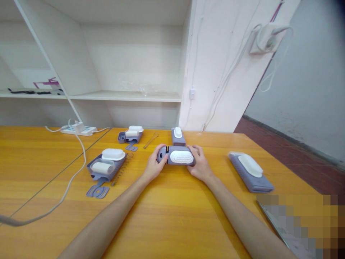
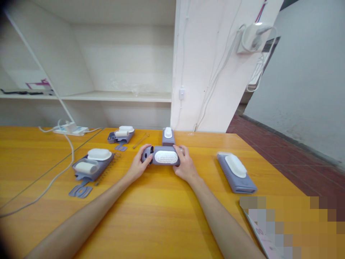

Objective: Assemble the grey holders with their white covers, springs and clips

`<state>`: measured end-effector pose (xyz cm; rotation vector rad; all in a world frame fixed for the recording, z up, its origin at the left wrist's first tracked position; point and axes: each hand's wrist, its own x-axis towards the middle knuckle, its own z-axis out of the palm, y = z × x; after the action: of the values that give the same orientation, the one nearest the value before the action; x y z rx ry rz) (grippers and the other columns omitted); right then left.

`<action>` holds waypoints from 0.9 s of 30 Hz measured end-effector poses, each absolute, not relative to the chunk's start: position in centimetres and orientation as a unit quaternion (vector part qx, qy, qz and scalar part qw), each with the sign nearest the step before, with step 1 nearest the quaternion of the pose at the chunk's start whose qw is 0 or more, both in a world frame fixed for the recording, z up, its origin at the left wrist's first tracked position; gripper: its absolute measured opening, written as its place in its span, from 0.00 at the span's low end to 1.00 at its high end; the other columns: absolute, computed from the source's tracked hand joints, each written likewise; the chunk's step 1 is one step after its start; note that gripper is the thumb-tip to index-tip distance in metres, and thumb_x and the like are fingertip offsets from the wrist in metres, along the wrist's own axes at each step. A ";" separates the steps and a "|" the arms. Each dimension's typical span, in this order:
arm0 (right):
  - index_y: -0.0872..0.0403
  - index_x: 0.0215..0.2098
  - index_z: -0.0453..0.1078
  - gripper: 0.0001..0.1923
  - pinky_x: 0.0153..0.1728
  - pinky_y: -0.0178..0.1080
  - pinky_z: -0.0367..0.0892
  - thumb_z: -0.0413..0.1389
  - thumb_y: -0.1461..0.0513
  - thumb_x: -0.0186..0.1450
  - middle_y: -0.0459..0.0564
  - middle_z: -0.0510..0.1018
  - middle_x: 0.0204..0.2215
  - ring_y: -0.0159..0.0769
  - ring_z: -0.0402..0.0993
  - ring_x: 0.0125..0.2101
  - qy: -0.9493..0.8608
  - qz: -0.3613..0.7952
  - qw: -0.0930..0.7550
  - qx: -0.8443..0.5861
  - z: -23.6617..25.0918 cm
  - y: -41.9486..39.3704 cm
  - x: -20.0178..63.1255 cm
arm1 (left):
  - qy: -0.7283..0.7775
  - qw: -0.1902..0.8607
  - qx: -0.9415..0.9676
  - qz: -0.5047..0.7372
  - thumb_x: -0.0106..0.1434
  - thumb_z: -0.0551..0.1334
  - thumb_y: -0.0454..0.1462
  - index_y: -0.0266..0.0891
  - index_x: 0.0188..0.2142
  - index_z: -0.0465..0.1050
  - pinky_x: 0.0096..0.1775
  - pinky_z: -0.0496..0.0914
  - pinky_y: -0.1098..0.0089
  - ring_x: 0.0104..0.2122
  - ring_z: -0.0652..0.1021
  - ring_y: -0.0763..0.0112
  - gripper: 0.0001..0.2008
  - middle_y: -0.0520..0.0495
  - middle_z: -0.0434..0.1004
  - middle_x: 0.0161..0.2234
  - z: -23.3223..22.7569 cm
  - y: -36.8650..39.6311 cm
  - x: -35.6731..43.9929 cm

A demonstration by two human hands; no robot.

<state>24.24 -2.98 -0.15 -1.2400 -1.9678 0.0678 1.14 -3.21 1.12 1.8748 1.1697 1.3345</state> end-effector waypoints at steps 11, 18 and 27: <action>0.51 0.62 0.50 0.43 0.53 0.44 0.63 0.56 0.68 0.49 0.56 0.54 0.55 0.45 0.61 0.52 -0.794 0.001 0.373 -0.479 0.1 -3.5 24.4 | 0.408 0.230 0.755 0.459 0.53 0.64 0.39 0.41 0.61 0.46 0.54 0.61 0.60 0.52 0.68 0.59 0.40 0.42 0.60 0.55 1.1 -3.5 1.0; 0.51 0.61 0.51 0.41 0.52 0.45 0.63 0.56 0.66 0.51 0.56 0.56 0.54 0.46 0.60 0.53 -0.807 -0.007 0.368 -0.461 0.5 -3.9 24.1 | 0.441 0.228 0.728 0.473 0.43 0.71 0.44 0.44 0.60 0.47 0.54 0.61 0.57 0.53 0.66 0.56 0.49 0.42 0.61 0.55 0.6 -3.1 1.3; 0.50 0.61 0.51 0.40 0.51 0.46 0.64 0.57 0.65 0.52 0.56 0.57 0.55 0.46 0.62 0.52 -0.815 -0.007 0.349 -0.463 0.9 -4.2 24.3 | 0.414 0.217 0.760 0.452 0.47 0.69 0.44 0.42 0.60 0.48 0.56 0.59 0.57 0.56 0.64 0.56 0.45 0.40 0.59 0.57 0.5 -3.2 1.1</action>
<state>24.31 -4.16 0.87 -1.1995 -2.1121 -0.0181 1.10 -3.19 0.52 2.1041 1.1478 1.2525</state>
